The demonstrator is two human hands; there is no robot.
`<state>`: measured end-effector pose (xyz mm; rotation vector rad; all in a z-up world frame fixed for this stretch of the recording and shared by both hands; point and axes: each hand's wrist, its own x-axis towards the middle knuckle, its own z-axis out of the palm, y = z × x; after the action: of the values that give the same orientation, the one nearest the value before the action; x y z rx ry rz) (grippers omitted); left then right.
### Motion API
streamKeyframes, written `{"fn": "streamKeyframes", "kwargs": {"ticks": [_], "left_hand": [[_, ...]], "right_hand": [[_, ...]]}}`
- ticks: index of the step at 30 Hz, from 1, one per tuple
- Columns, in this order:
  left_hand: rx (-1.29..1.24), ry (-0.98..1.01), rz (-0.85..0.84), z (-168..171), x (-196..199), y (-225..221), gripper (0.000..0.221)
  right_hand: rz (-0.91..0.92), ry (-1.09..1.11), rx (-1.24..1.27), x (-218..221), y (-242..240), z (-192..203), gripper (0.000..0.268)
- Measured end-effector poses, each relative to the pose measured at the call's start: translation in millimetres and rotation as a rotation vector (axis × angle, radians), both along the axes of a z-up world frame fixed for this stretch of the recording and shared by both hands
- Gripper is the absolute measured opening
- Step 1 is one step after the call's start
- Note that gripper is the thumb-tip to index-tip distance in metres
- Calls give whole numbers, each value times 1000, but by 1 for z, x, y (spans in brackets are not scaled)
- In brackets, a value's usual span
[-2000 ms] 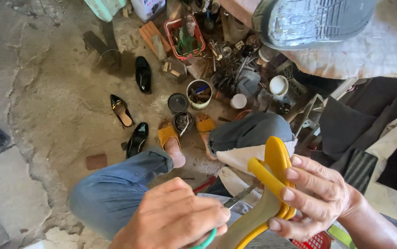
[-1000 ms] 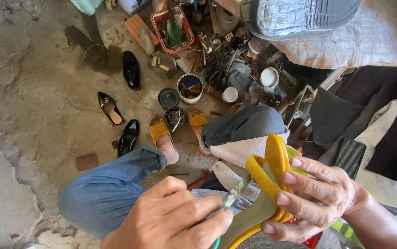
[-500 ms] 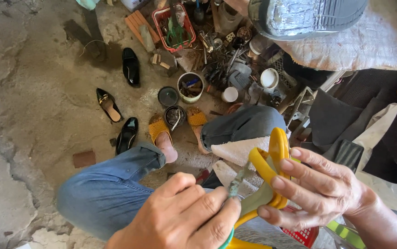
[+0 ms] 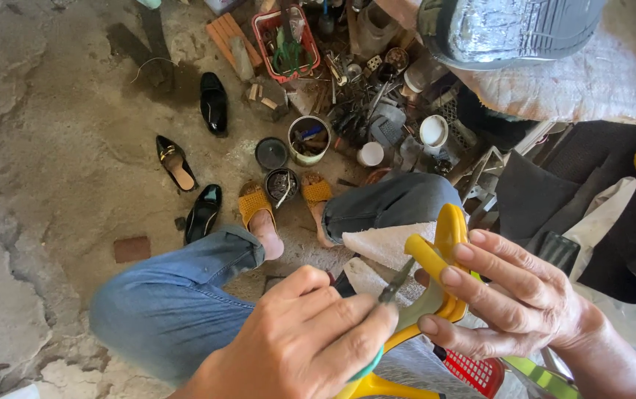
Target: Applying glue to the sole of a yellow high-heeled shoe and trimming the edges during a repair process.
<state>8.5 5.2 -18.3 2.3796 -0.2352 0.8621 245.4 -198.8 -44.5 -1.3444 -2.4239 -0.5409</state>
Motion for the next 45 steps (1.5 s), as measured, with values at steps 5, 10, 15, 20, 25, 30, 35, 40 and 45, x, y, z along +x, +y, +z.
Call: {"fn": "streamKeyframes", "kwargs": {"ticks": [5,10,15,20,25,30,35,40,45], "left_hand": [[80,-25,121,1,-4,-2,12],[72,-35,158,2,-14,-2,10],[-124,29,325,5,-40,-6,16],[-769,260,709,12,-57,1,23],[-951,-105,708,-72,-56,14,11],[-1072,-64,457,-71,-48,-11,12],[-685,146,245,-43,-22,-17,13],[-611,157,162,-42,-11,-23,11],[-482,83,223,-34,-14,-24,9]], "right_hand": [[-34,16,-52,-2,3,3,56],[-20,64,-40,2,6,-3,37],[-96,195,-55,0,7,-32,57],[-273,865,-338,-19,20,-30,82],[-497,1285,-586,-31,27,-12,89],[-717,1286,-687,-33,34,7,99],[-705,1296,-777,-31,37,20,95],[-728,1158,-839,-28,29,25,99],[-756,1253,-920,-20,24,22,98]]}}
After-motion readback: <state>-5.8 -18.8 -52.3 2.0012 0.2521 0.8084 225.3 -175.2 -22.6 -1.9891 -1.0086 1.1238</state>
